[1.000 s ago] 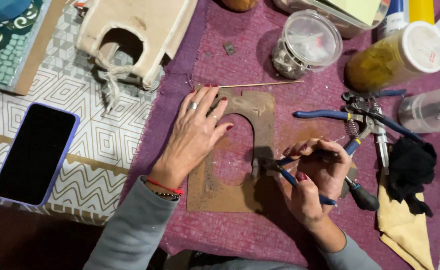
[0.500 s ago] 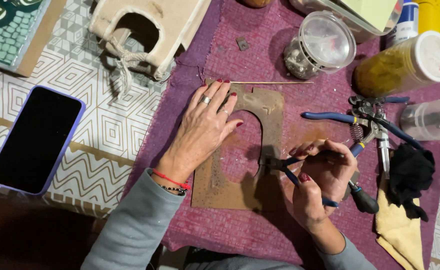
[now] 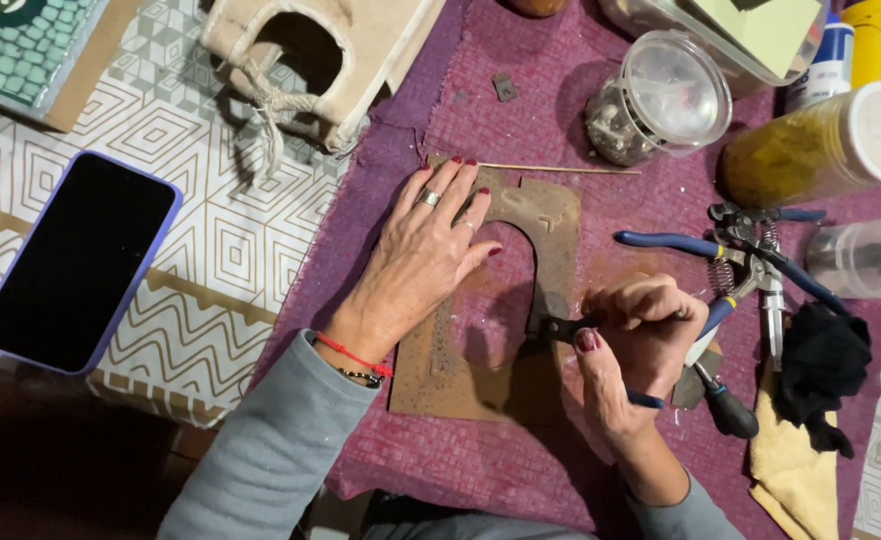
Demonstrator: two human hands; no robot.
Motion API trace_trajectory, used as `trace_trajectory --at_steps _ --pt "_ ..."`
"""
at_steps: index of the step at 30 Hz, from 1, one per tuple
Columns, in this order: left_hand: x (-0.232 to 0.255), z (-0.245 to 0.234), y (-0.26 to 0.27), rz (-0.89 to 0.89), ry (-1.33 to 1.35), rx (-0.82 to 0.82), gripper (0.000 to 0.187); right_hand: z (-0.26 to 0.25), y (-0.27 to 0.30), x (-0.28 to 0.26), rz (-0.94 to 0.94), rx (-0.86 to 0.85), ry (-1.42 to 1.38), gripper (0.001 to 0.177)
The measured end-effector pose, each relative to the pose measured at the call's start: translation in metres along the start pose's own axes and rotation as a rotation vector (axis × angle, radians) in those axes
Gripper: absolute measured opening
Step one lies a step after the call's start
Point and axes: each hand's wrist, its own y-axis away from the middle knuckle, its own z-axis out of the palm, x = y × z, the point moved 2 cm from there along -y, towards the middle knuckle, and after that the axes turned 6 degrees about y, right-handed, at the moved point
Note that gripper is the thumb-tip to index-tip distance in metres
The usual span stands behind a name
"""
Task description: Repairing a wooden plate by manipulating metal clips with pliers and cleaning them with a spray.
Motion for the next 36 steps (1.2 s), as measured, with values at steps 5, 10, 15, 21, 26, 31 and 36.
trace_trajectory --at_steps 5,10,15,21,26,31,36 --pt "-0.002 0.000 -0.002 -0.007 -0.004 0.011 0.049 0.007 -0.002 -0.001 -0.020 0.059 0.010 0.034" --pt "-0.003 0.003 -0.004 0.024 -0.028 0.025 0.049 0.010 -0.003 0.001 -0.083 0.101 -0.049 0.030" --pt "-0.002 0.002 -0.003 0.039 -0.079 0.037 0.051 0.002 -0.004 0.004 -0.076 -0.019 -0.054 0.040" --pt "-0.004 0.004 -0.004 0.023 -0.073 0.010 0.058 -0.003 -0.009 0.001 -0.060 -0.159 -0.053 0.047" --pt "-0.004 0.004 -0.003 0.014 -0.062 0.015 0.060 -0.007 -0.011 0.003 -0.061 -0.211 -0.100 0.047" --pt "-0.004 0.005 -0.002 0.011 -0.074 0.005 0.060 -0.010 -0.012 0.005 -0.056 -0.245 -0.126 0.052" --pt "-0.003 0.002 -0.002 0.027 -0.120 0.006 0.062 -0.013 -0.015 0.003 -0.078 -0.308 -0.169 0.048"
